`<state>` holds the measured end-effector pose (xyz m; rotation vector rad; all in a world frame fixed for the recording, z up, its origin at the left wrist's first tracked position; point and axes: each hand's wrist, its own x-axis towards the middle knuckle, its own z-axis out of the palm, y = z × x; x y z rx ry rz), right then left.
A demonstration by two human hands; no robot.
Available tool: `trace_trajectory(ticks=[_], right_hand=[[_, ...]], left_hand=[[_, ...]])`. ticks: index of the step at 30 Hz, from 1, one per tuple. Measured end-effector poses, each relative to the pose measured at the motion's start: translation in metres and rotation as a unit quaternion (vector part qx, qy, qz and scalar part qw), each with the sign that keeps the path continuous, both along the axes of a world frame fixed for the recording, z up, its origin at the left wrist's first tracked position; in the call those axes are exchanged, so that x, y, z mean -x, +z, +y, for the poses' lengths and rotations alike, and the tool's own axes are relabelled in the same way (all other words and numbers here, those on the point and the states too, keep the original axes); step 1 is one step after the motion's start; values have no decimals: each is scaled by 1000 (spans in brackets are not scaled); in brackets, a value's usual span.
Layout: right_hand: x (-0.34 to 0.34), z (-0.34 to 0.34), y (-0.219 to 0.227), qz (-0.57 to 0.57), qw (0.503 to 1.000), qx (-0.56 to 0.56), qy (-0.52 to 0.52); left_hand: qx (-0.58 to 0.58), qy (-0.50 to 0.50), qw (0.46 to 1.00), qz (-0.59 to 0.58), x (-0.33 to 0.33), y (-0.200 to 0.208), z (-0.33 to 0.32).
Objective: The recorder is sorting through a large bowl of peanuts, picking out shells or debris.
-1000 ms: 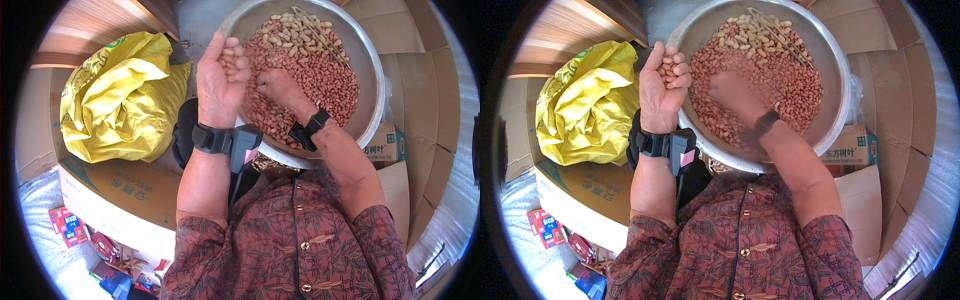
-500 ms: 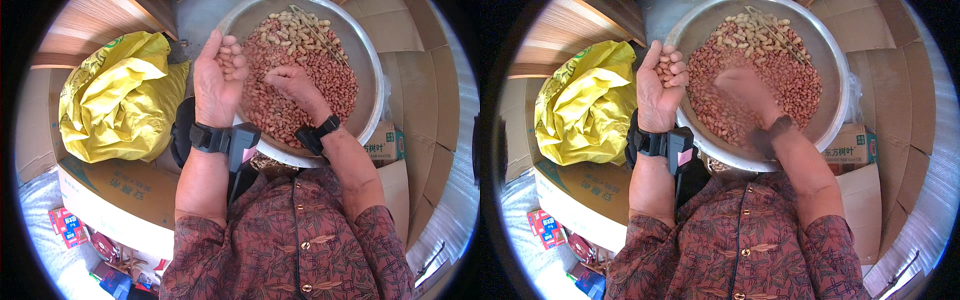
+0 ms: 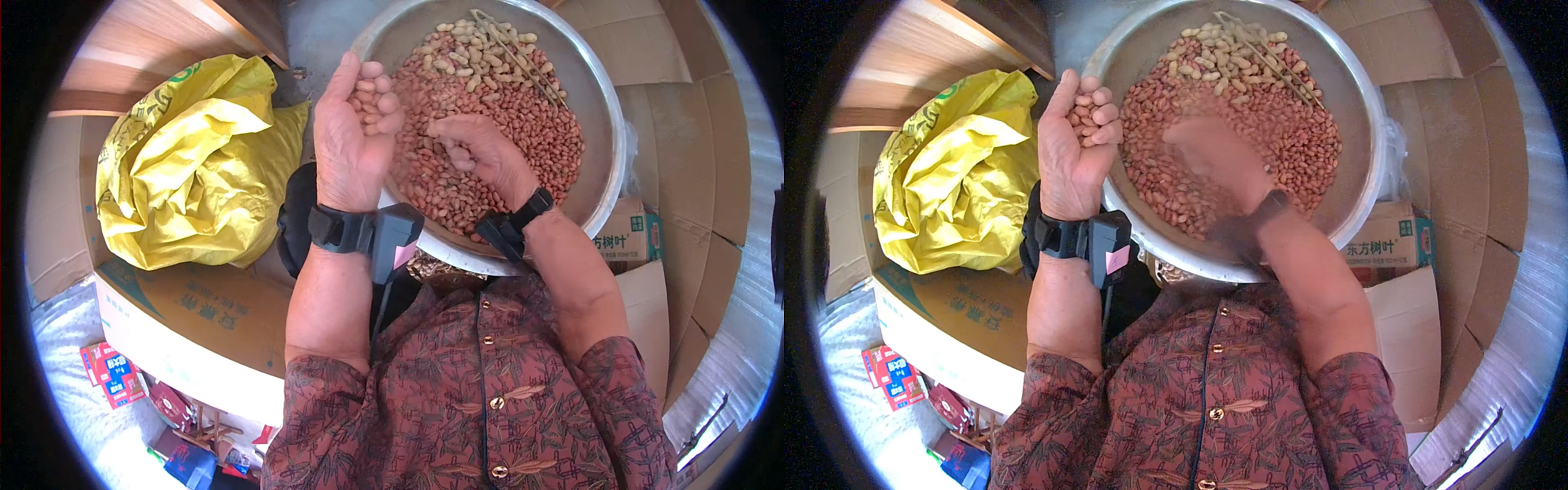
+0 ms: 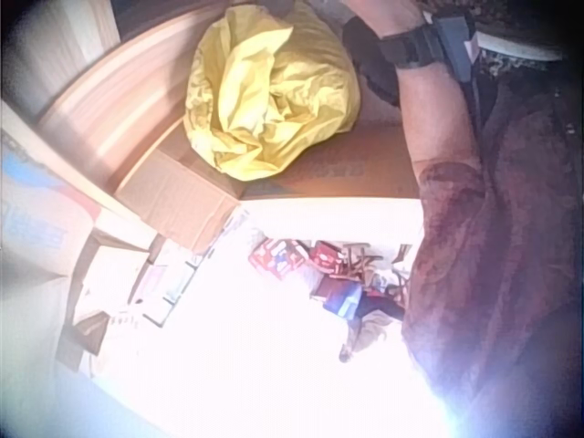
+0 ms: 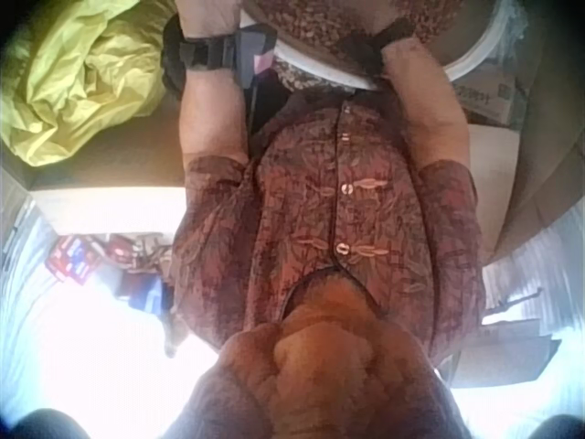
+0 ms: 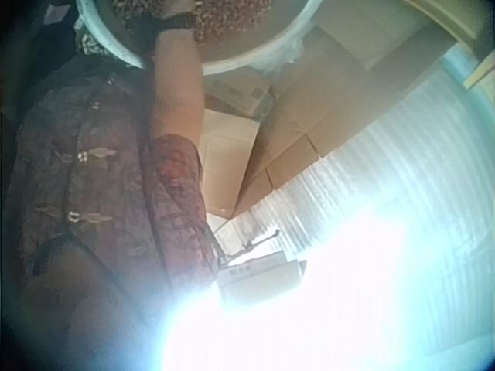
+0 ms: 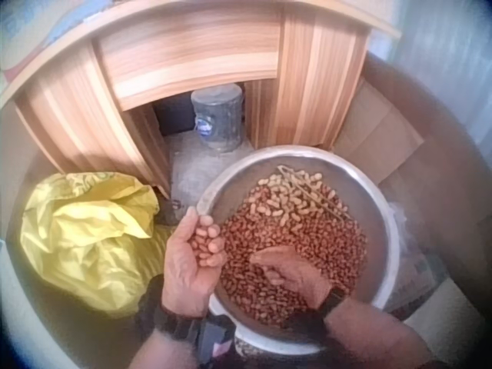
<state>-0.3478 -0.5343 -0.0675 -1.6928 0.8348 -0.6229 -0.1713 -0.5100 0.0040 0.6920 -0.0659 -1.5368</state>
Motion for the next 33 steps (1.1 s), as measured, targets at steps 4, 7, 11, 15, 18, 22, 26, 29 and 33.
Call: trace_trajectory(ticks=[4, 7, 11, 15, 18, 22, 26, 29, 33], right_hand=[[13, 3, -2, -172, 914, -364, -56], [16, 4, -7, -223, 881, -408, -87], [17, 6, 11, -190, 912, -352, -94], [32, 2, 20, -181, 953, -235, -62], [48, -6, 6, -292, 880, -354, -119], [44, -12, -7, -118, 961, -203, -148], [24, -10, -26, -47, 965, -191, -174], [18, -20, -37, 40, 994, -36, -100], [2, -14, -21, 210, 971, 110, -24]], left_hand=[[-1, -10, 1000, 1, 0, -1, -1], [1, -14, 1000, 1, 3, -2, -3], [-6, -14, 1000, -2, 2, -3, -2], [-8, -15, 1000, 3, 3, 0, -2], [-10, -20, 1000, 5, 4, -1, -4], [-12, -17, 1000, -5, 6, -1, -3], [-6, -26, 1000, -1, 6, -2, -3], [-13, -16, 1000, -3, 10, 1, -4], [-14, -12, 1000, -9, 8, 0, -4]])
